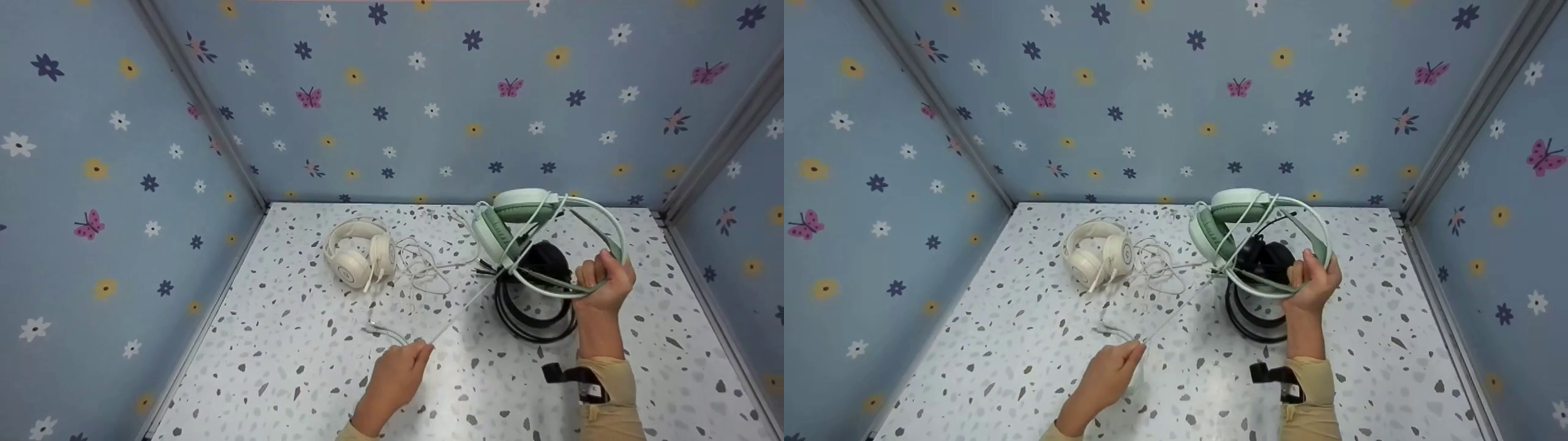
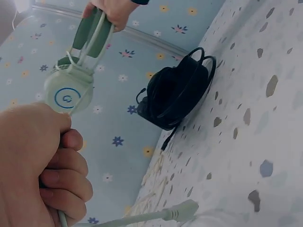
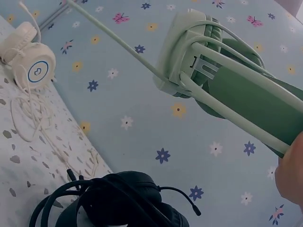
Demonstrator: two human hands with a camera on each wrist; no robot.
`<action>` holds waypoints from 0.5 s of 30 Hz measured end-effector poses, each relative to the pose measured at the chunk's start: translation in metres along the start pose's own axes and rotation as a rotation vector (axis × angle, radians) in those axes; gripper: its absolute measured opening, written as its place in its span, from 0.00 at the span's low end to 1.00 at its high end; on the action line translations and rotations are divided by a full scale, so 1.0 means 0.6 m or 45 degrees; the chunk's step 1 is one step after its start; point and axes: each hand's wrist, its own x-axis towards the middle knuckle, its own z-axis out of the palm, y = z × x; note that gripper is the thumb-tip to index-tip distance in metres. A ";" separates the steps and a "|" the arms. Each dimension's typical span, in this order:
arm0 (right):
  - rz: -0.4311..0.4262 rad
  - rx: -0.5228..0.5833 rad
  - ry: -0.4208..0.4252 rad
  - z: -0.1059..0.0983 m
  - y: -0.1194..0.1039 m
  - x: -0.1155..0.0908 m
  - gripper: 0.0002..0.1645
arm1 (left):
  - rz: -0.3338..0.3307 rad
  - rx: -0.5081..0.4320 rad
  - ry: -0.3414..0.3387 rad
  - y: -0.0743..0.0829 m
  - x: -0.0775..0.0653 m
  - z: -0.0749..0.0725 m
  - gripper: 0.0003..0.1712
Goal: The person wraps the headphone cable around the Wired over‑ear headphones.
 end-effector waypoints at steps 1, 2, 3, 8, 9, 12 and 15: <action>-0.025 -0.040 0.018 -0.004 -0.001 0.001 0.31 | -0.004 0.016 -0.007 -0.003 -0.004 -0.007 0.25; -0.054 -0.063 0.038 -0.008 -0.002 0.001 0.32 | -0.009 0.029 -0.014 -0.006 -0.008 -0.012 0.25; -0.084 -0.079 0.057 -0.010 -0.003 0.003 0.33 | -0.010 0.036 -0.020 -0.007 -0.012 -0.017 0.26; -0.231 -0.333 0.105 -0.009 -0.008 0.014 0.27 | 0.052 0.096 -0.018 -0.001 -0.019 -0.036 0.26; -0.246 -0.408 0.113 -0.006 -0.008 0.015 0.24 | 0.072 0.127 -0.012 0.002 -0.019 -0.041 0.25; -0.274 -0.713 0.150 0.005 -0.005 0.018 0.13 | 0.161 0.268 0.033 0.016 -0.017 -0.069 0.23; -0.276 -1.124 0.218 0.018 -0.003 0.019 0.08 | 0.318 0.464 0.125 0.032 -0.008 -0.110 0.21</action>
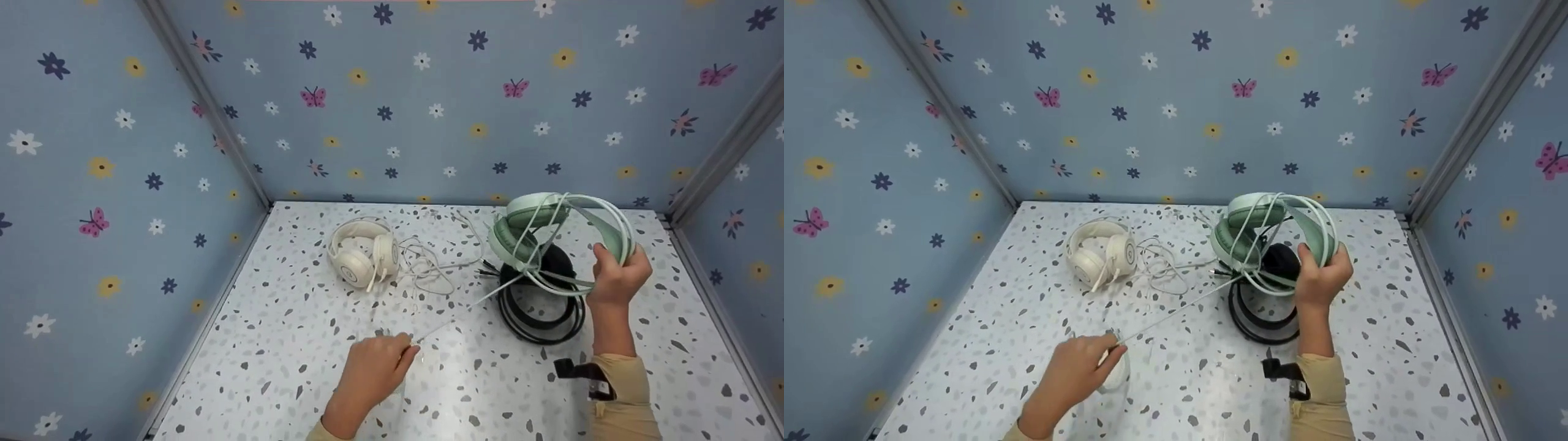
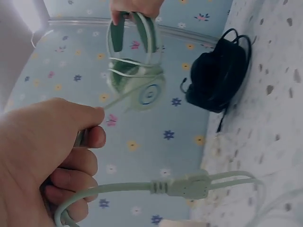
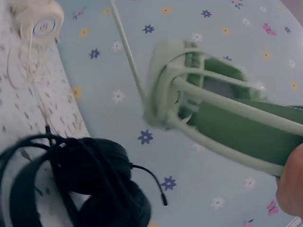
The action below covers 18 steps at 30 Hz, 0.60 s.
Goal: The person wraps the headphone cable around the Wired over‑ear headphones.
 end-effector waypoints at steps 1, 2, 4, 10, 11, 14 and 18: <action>-0.007 -0.156 -0.008 0.003 -0.006 0.002 0.07 | 0.067 0.071 0.056 -0.001 0.008 -0.016 0.20; -0.006 -0.295 -0.026 0.005 -0.011 0.004 0.06 | 0.136 0.137 0.116 -0.003 0.017 -0.033 0.19; -0.021 -0.579 -0.109 0.012 -0.023 0.008 0.05 | 0.276 0.230 0.242 -0.008 0.039 -0.067 0.16; -0.001 -0.987 -0.817 0.032 -0.054 0.013 0.05 | 0.606 0.280 0.527 -0.034 0.121 -0.160 0.16; 0.025 -0.979 -0.961 0.037 -0.058 0.011 0.05 | 0.640 0.267 0.543 -0.039 0.136 -0.169 0.17; 0.178 -0.810 -1.340 0.051 -0.063 0.001 0.11 | 0.650 0.225 0.505 -0.055 0.175 -0.181 0.19; 0.421 -0.444 -1.610 0.052 -0.050 -0.021 0.20 | 0.575 0.139 0.328 -0.082 0.203 -0.165 0.17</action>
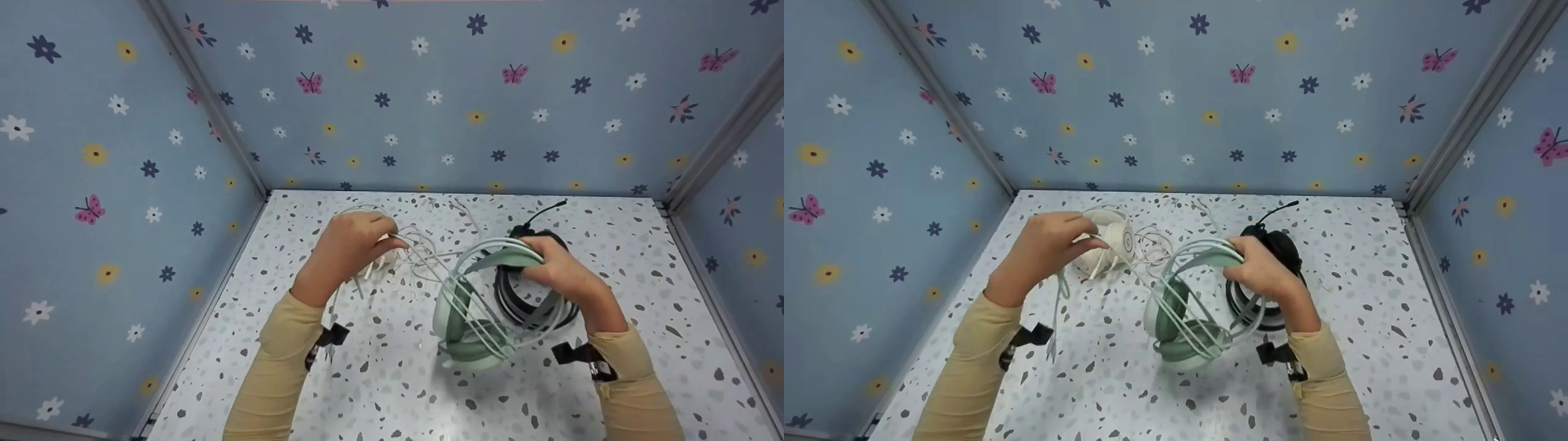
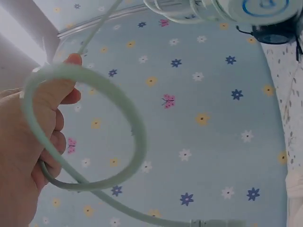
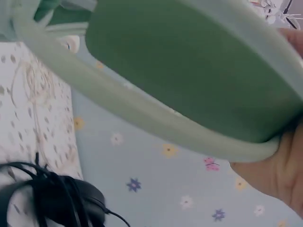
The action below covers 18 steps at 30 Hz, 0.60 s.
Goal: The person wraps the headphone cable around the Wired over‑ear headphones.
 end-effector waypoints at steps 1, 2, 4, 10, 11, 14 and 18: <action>-0.037 0.086 -0.060 0.002 0.004 0.000 0.21 | -0.017 -0.027 -0.036 -0.010 -0.001 0.007 0.17; -0.074 0.176 -0.116 0.003 0.009 -0.002 0.21 | -0.036 -0.066 -0.071 -0.020 -0.003 0.015 0.16; -0.170 0.354 -0.238 0.003 0.024 -0.004 0.23 | -0.093 -0.159 -0.132 -0.039 -0.010 0.031 0.15; -0.398 1.153 -0.683 0.016 0.090 0.004 0.24 | -0.462 -0.681 -0.247 -0.083 -0.035 0.085 0.11; -0.429 1.276 -0.735 0.021 0.101 0.006 0.24 | -0.530 -0.769 -0.259 -0.088 -0.040 0.098 0.12; -0.553 1.519 -0.786 0.037 0.128 0.004 0.23 | -0.690 -0.967 -0.290 -0.090 -0.058 0.139 0.16; -0.735 1.666 -0.719 0.056 0.147 -0.002 0.13 | -0.789 -1.031 -0.344 -0.066 -0.087 0.194 0.19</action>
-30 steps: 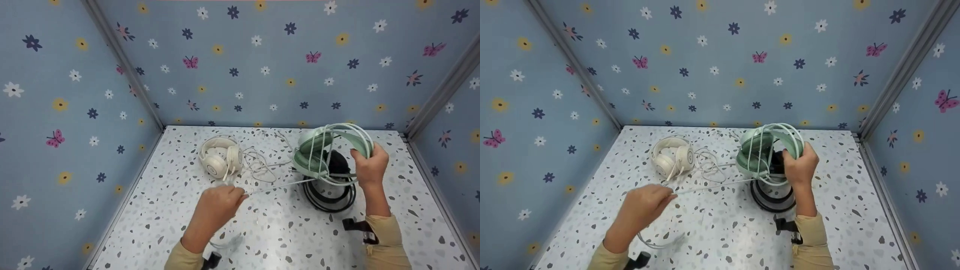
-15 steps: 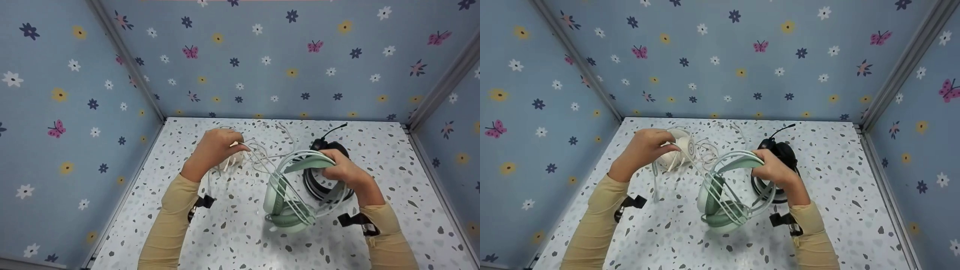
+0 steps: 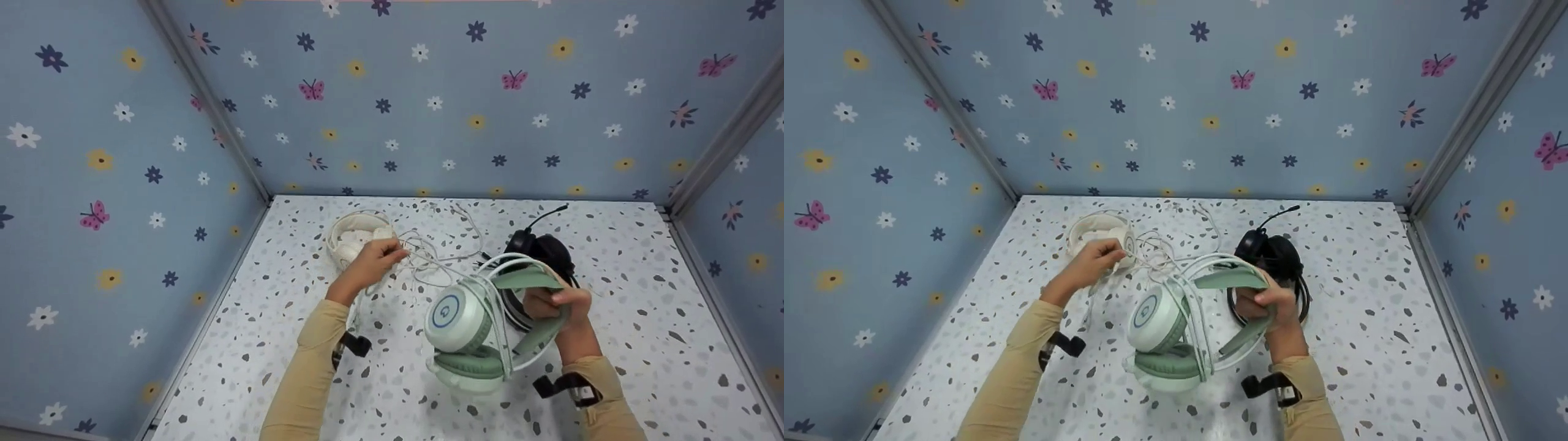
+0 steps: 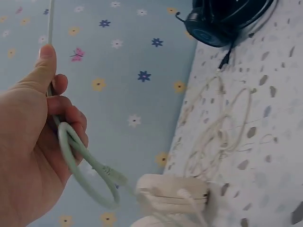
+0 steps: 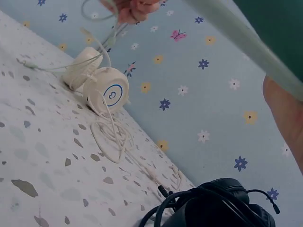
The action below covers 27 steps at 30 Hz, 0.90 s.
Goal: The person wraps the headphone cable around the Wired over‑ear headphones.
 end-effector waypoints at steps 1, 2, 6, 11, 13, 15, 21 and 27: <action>-0.052 0.015 0.007 0.001 0.003 -0.002 0.07 | -0.006 0.026 0.000 -0.008 -0.003 0.015 0.20; -0.100 0.044 0.011 0.002 0.005 -0.002 0.03 | -0.007 0.070 0.005 -0.014 -0.006 0.030 0.20; -0.359 0.143 0.079 0.018 0.000 0.002 0.05 | 0.033 0.339 0.034 -0.026 -0.024 0.085 0.24; -0.717 0.144 0.287 0.048 -0.041 0.010 0.28 | 0.068 0.511 0.077 -0.017 -0.061 0.138 0.23; -0.797 0.141 0.383 0.059 -0.060 0.009 0.24 | 0.093 0.412 0.112 -0.009 -0.079 0.156 0.22; -0.851 0.114 0.471 0.066 -0.075 0.005 0.17 | 0.141 0.222 0.164 -0.002 -0.099 0.176 0.21; -0.930 -0.046 0.722 0.072 -0.093 -0.004 0.21 | 0.215 -0.301 0.210 0.021 -0.162 0.221 0.20; -1.150 -0.291 0.975 0.074 -0.114 -0.003 0.27 | 0.120 -0.295 0.274 0.033 -0.204 0.214 0.21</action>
